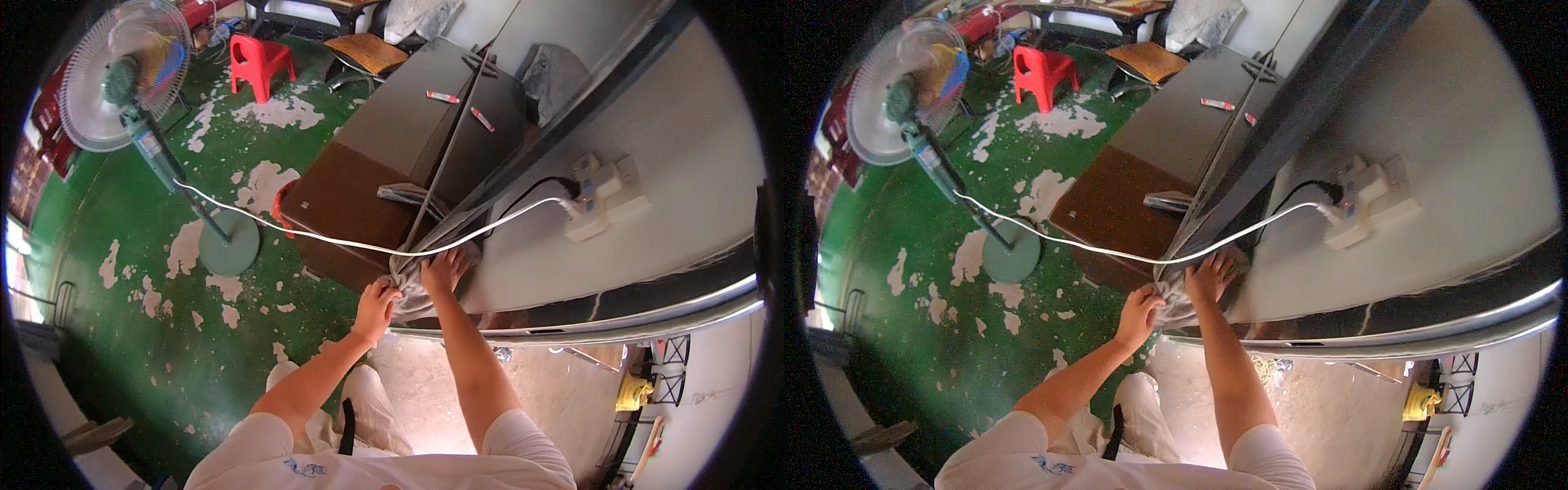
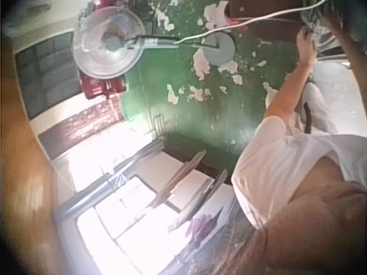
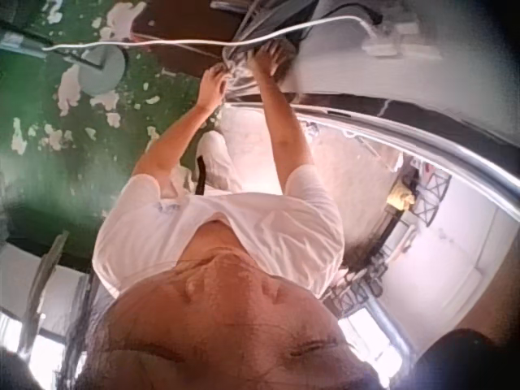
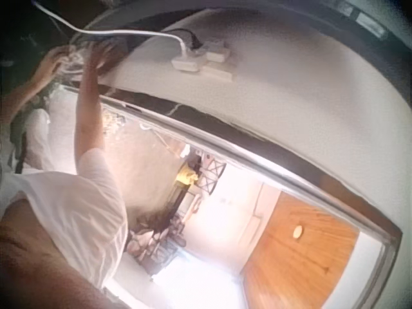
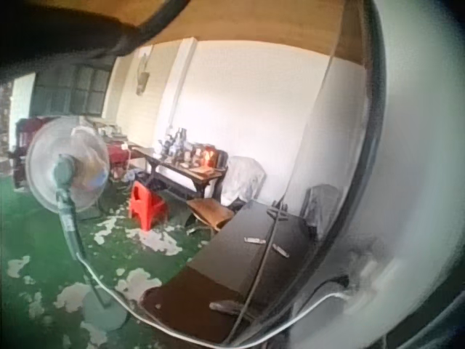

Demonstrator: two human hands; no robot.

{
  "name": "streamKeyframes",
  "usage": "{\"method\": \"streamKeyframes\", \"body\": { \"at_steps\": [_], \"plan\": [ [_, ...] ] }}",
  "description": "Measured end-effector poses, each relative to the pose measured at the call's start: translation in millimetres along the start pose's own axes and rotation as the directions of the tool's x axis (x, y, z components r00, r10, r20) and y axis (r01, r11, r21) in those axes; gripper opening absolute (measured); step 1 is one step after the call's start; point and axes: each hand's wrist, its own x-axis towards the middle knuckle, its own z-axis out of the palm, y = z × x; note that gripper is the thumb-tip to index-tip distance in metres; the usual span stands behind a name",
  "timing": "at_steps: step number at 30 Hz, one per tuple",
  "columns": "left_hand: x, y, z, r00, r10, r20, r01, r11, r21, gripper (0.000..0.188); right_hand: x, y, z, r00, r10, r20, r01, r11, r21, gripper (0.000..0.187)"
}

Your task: The person wipes the seats and backs of several chairs with a cloth, then moves to a wooden cabinet to clean its glass top and side panels. The person continues by wiping the front drawers and the lower frame of the cabinet, finishing with a wipe of a nearby woven mat.

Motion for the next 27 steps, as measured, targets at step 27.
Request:
{"method": "streamKeyframes", "body": {
  "at_steps": [27],
  "plan": [
    [127.8,-112.2,-90.0,0.987,-0.029,0.159,-0.06,0.848,0.526,0.056,-14.0,-177.6,13.7,0.873,-0.45,-0.19,0.472,0.877,0.093,0.062]
  ]
}}
